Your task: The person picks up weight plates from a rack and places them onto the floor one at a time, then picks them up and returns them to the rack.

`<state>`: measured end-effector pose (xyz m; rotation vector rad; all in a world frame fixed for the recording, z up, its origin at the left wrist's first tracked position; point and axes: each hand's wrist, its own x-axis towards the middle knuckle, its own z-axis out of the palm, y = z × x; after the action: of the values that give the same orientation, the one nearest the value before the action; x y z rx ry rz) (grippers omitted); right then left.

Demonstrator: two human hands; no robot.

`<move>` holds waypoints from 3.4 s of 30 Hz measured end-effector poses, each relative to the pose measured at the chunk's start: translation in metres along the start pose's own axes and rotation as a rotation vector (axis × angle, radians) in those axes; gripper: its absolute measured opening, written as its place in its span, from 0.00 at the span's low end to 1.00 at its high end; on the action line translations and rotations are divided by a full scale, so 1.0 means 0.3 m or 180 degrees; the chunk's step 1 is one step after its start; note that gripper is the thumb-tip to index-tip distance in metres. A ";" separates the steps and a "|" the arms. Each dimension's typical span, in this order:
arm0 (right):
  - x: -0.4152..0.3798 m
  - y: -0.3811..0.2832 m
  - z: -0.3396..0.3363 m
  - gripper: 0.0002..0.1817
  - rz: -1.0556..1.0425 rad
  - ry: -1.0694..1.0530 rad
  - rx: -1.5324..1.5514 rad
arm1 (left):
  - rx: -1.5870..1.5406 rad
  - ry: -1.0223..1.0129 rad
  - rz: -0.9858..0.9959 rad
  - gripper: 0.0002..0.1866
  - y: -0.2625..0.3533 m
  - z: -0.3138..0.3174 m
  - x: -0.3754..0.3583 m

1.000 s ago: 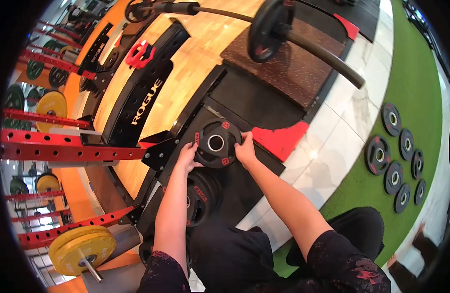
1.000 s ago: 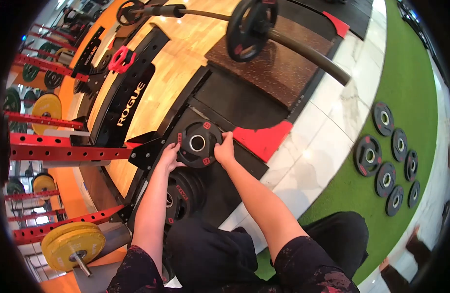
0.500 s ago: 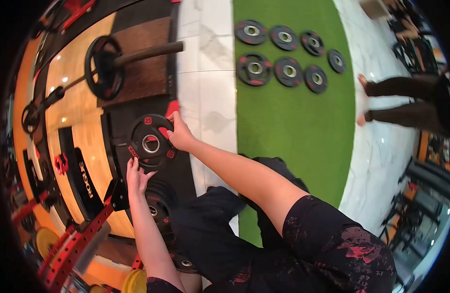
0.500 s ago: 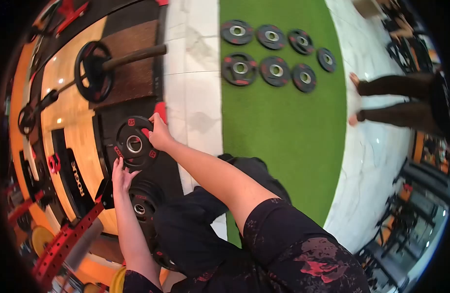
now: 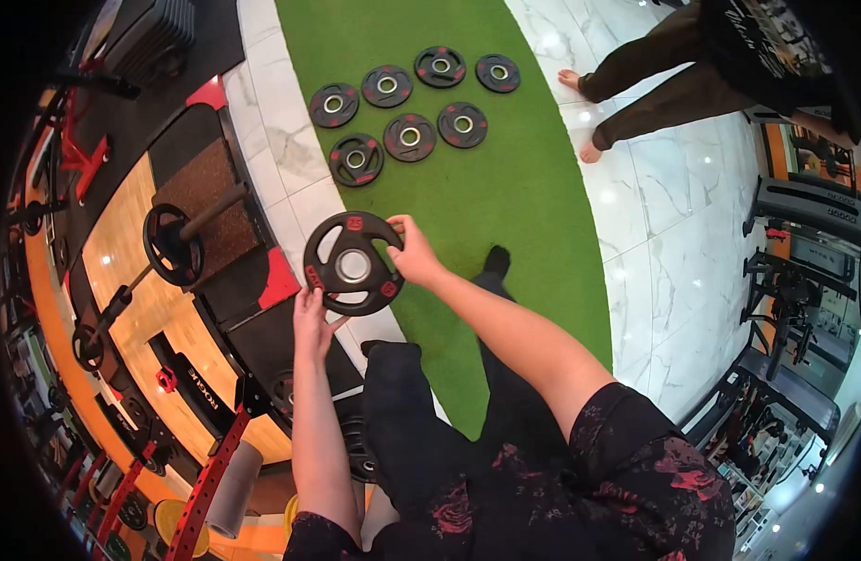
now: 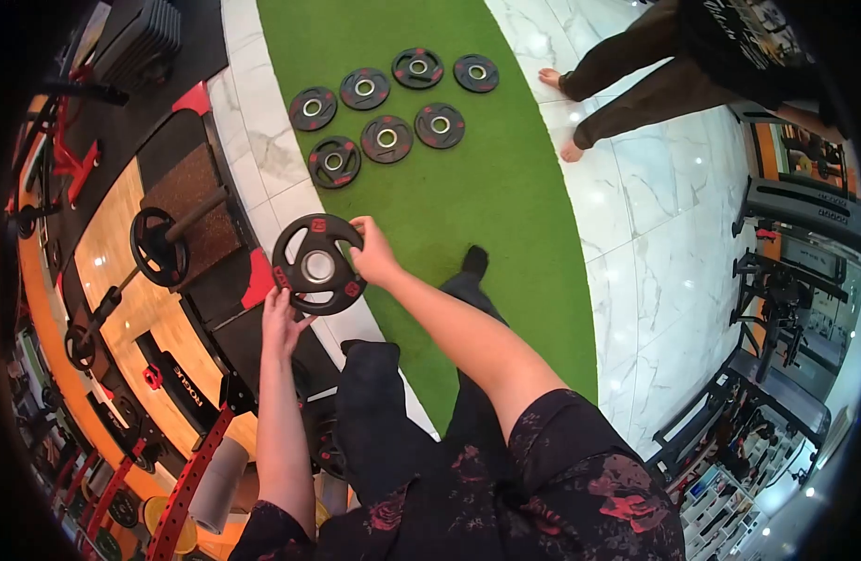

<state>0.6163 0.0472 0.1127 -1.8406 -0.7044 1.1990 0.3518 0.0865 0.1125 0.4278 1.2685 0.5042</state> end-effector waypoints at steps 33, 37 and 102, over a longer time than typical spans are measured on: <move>1.222 0.731 -1.812 0.25 0.0964 0.0965 -0.0869 | 0.0284 0.0012 -0.0621 0.24 -0.642 2.016 1.203; 1.487 1.031 -1.858 0.25 0.0788 0.0855 -0.0947 | -0.0009 0.0107 -0.0642 0.24 -0.868 2.058 1.506; -0.174 -0.091 -0.779 0.23 -0.0207 -0.1808 -0.1073 | 0.0650 0.2526 0.1333 0.21 -0.566 0.717 -0.616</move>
<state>0.8102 -0.0562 0.2118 -1.7201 -1.3384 1.6590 0.5406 -0.1645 0.2151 0.7102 2.0185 0.9605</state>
